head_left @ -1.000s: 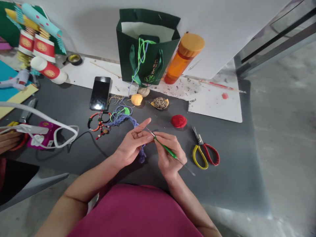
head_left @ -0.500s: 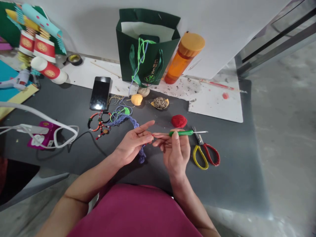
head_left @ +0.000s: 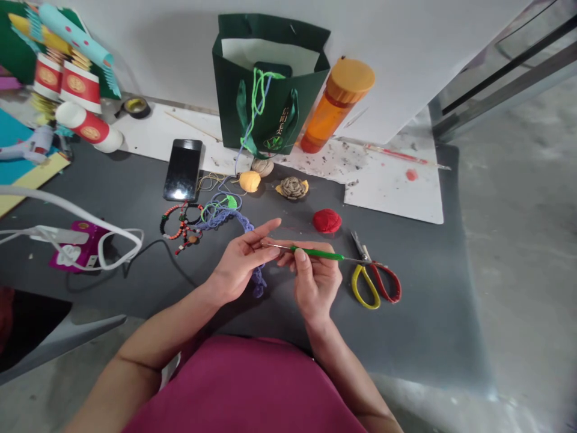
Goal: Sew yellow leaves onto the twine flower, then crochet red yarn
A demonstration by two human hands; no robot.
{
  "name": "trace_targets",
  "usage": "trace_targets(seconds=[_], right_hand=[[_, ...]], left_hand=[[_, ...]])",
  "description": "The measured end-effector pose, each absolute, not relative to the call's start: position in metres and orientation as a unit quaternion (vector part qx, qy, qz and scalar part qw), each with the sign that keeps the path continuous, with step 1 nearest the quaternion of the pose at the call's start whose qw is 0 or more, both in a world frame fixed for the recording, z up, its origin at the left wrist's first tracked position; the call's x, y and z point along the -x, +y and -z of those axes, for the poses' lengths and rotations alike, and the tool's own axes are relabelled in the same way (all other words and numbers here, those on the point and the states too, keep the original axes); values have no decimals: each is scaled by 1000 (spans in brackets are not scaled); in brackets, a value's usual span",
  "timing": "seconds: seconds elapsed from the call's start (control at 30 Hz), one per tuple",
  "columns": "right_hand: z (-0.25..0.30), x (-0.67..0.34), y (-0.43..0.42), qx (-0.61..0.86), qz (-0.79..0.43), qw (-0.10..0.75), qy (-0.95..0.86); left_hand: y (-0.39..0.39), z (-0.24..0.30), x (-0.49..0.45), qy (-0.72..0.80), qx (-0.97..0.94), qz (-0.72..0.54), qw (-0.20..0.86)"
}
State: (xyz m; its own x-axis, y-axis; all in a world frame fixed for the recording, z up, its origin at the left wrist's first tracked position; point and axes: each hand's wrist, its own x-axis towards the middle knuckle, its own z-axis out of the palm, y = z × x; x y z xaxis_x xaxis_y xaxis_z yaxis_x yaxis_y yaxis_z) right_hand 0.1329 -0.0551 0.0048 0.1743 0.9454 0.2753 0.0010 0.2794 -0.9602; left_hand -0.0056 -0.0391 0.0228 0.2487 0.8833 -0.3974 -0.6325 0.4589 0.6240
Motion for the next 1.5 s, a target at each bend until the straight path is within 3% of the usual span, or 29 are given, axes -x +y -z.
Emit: trace_targets(seconds=[0.2, 0.4, 0.63, 0.97, 1.33, 1.5], right_hand=[[-5, -134, -55, 414, -183, 589, -670], [-5, -131, -59, 448, -317, 631, -548], [-4, -132, -60, 509, -335, 618, -496], [-11, -131, -47, 437, -595, 594, -319], [-4, -128, -56, 448, -490, 622, -415], [-1, -131, -63, 397, -430, 588, -558]], left_hand=[[-39, -23, 3, 352, -131, -509, 775], [-38, -23, 6, 350, -134, -486, 790], [-36, -23, 7, 356, -145, -492, 781], [-38, -20, 6, 341, -177, -469, 795], [-41, -23, 5, 390, -234, -514, 727], [-39, -29, 14, 325, -238, -498, 768]])
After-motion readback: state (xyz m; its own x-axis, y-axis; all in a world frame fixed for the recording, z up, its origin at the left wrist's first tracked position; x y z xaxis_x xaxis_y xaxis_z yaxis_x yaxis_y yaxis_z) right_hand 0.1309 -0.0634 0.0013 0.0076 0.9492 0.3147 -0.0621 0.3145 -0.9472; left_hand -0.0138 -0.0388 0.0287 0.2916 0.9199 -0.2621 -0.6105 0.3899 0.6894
